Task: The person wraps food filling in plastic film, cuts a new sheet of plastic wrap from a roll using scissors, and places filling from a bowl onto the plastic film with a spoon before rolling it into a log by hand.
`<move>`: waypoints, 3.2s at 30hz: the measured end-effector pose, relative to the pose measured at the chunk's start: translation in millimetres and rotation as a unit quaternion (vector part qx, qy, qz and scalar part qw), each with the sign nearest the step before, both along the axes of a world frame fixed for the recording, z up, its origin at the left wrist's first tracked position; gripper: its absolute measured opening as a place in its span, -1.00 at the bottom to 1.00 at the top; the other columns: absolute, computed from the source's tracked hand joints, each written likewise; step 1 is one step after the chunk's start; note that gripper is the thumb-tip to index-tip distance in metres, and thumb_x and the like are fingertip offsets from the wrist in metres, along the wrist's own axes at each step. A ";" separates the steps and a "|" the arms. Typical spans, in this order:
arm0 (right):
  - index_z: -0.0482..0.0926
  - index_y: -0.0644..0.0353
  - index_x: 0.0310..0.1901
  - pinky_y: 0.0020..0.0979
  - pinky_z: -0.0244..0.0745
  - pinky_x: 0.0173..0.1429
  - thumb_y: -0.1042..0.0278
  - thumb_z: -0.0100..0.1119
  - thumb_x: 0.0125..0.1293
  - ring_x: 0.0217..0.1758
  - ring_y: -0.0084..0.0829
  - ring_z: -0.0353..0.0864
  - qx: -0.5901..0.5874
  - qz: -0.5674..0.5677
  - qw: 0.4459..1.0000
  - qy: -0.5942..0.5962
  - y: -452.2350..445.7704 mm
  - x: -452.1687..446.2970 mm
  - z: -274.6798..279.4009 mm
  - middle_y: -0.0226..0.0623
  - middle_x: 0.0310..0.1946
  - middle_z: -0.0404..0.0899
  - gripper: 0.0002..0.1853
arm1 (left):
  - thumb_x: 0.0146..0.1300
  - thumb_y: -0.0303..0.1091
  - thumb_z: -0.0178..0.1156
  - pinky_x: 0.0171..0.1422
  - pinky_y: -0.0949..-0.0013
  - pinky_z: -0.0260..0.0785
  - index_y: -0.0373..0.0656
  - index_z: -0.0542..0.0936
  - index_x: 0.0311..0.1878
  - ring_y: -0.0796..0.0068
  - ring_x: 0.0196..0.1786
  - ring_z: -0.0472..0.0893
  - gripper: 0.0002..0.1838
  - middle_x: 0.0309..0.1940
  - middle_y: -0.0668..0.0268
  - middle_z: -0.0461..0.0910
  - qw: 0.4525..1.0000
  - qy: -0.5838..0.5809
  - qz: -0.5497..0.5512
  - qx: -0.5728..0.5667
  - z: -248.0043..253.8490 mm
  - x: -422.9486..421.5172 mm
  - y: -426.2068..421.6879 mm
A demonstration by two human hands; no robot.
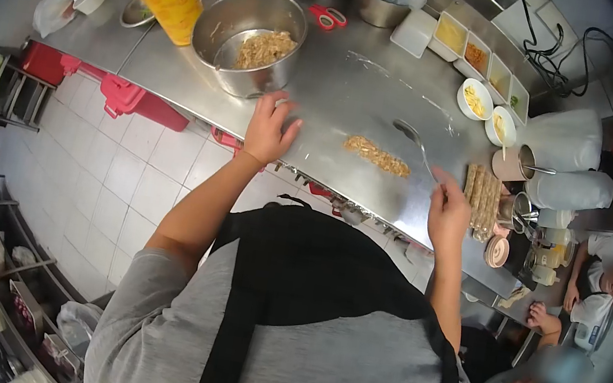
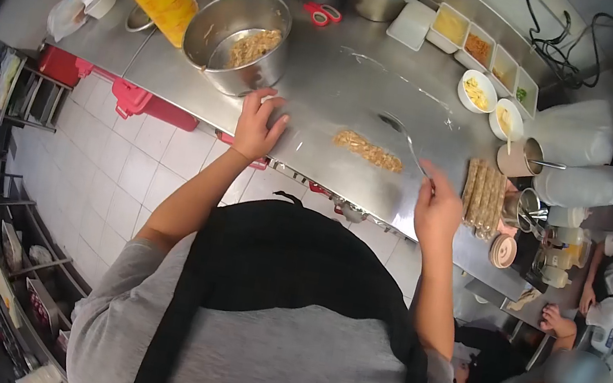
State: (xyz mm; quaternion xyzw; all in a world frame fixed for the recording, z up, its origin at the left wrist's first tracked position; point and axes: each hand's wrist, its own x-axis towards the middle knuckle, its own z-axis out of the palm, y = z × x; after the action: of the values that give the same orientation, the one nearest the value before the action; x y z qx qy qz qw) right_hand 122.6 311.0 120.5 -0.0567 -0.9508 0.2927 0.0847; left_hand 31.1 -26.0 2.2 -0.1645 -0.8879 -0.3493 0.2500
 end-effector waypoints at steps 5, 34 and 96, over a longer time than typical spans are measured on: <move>0.66 0.01 -0.08 -0.10 0.51 -0.19 0.47 0.10 0.22 -0.29 -0.02 0.64 0.068 0.118 0.990 -0.047 -38.9 -7.7 -3.6 -0.07 -0.32 0.65 -0.74 | 0.13 -0.33 0.32 0.24 0.08 0.29 -0.12 0.54 0.02 0.00 0.16 0.39 -0.64 0.12 0.11 0.41 1.000 0.007 -0.008 0.007 -1.4 -1.8 -1.7; 0.61 0.15 -0.38 -0.27 0.44 -0.07 0.28 0.43 0.08 -0.20 -0.21 0.56 0.009 0.111 0.981 0.157 -60.0 5.9 -13.6 -0.30 -0.42 0.57 -0.81 | 0.29 -0.06 0.30 -0.12 0.40 0.38 -0.07 0.57 -0.17 0.52 -0.18 0.57 -0.71 -0.31 0.42 0.61 0.566 -0.670 -0.018 0.479 -27.9 66.7 -14.8; 0.56 0.13 -0.17 -0.16 0.45 0.08 0.36 0.42 -0.04 0.00 -0.07 0.50 0.003 0.188 0.981 0.040 -2.3 -101.8 -103.1 -0.19 -0.18 0.53 -0.65 | -0.15 -0.32 0.50 0.07 0.13 0.37 -0.09 0.59 -0.18 0.13 -0.04 0.50 -0.60 -0.22 0.25 0.53 0.907 -0.188 -0.357 -0.118 19.8 -83.9 136.4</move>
State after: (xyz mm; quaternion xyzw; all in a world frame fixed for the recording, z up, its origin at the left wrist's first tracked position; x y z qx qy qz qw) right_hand 20.8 308.7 17.4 0.1348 -0.9411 0.3030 0.0662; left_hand -52.8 110.4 22.0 -0.4304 -0.8349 -0.3325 -0.0842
